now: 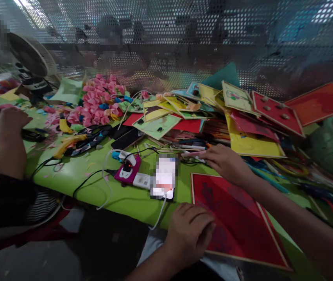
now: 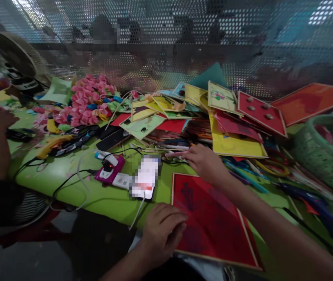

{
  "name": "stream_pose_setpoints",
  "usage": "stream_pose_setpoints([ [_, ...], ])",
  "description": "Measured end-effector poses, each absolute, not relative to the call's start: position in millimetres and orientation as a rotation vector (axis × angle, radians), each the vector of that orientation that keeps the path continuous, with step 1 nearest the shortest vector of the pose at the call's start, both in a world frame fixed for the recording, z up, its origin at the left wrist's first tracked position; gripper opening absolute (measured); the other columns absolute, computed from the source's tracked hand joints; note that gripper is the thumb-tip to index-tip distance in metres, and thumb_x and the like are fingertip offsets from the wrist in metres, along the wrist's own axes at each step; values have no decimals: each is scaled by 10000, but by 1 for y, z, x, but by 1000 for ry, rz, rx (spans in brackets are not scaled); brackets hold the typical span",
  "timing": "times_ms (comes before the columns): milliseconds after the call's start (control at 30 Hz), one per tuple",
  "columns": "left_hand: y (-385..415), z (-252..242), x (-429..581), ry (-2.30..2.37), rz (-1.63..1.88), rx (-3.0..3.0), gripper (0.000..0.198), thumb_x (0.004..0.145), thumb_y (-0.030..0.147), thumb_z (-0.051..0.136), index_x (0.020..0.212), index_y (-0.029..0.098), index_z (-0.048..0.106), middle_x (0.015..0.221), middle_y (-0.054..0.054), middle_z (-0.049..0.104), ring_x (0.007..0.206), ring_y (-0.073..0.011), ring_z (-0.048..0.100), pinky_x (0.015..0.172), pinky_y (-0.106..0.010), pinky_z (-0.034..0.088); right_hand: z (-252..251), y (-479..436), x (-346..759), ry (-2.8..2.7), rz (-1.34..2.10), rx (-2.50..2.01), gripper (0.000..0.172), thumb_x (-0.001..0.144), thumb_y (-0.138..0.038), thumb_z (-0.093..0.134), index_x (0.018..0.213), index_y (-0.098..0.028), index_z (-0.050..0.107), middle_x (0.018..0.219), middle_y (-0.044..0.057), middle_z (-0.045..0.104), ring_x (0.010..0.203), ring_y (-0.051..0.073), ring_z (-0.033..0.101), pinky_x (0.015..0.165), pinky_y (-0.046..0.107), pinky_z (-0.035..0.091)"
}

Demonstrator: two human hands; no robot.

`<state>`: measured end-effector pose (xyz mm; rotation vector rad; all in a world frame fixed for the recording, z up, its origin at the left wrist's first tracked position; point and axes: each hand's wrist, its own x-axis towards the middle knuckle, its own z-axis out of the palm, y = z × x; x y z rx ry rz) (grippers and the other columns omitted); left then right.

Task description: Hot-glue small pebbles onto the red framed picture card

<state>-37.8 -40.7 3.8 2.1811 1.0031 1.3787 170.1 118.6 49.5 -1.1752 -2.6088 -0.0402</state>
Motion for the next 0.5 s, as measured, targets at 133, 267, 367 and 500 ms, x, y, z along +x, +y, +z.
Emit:
stream_pose_setpoints([
  [133,-40,3,-39,1015,1367,2177,137,874,189,594,995,214,652,880,-52,758,770,-187,681,713,-333,510,47,140,147,-2667,-206,-1269,326,958,-185,506,1182,-173,742,970,131,695,882,274,578,790,394,445],
  [267,-41,-1,-40,1013,1343,2200,122,876,197,600,991,204,641,886,-39,760,759,-162,680,717,-314,509,52,145,136,-2656,-183,-1279,320,959,-204,544,1228,-164,713,975,117,682,891,264,576,775,367,443],
  [367,-40,-3,-40,1005,1340,2228,135,866,202,623,1000,202,635,897,-21,758,773,-143,683,728,-302,507,54,145,129,-2721,-71,-1198,257,945,-235,611,1167,-187,730,981,96,679,922,246,585,791,337,442],
  [500,-40,-2,-41,980,1374,2208,141,871,206,619,1010,197,635,910,-12,757,775,-148,681,725,-311,499,48,144,118,-2783,-93,-1216,196,919,-258,659,1083,-184,738,1003,100,675,954,250,592,826,341,453],
])
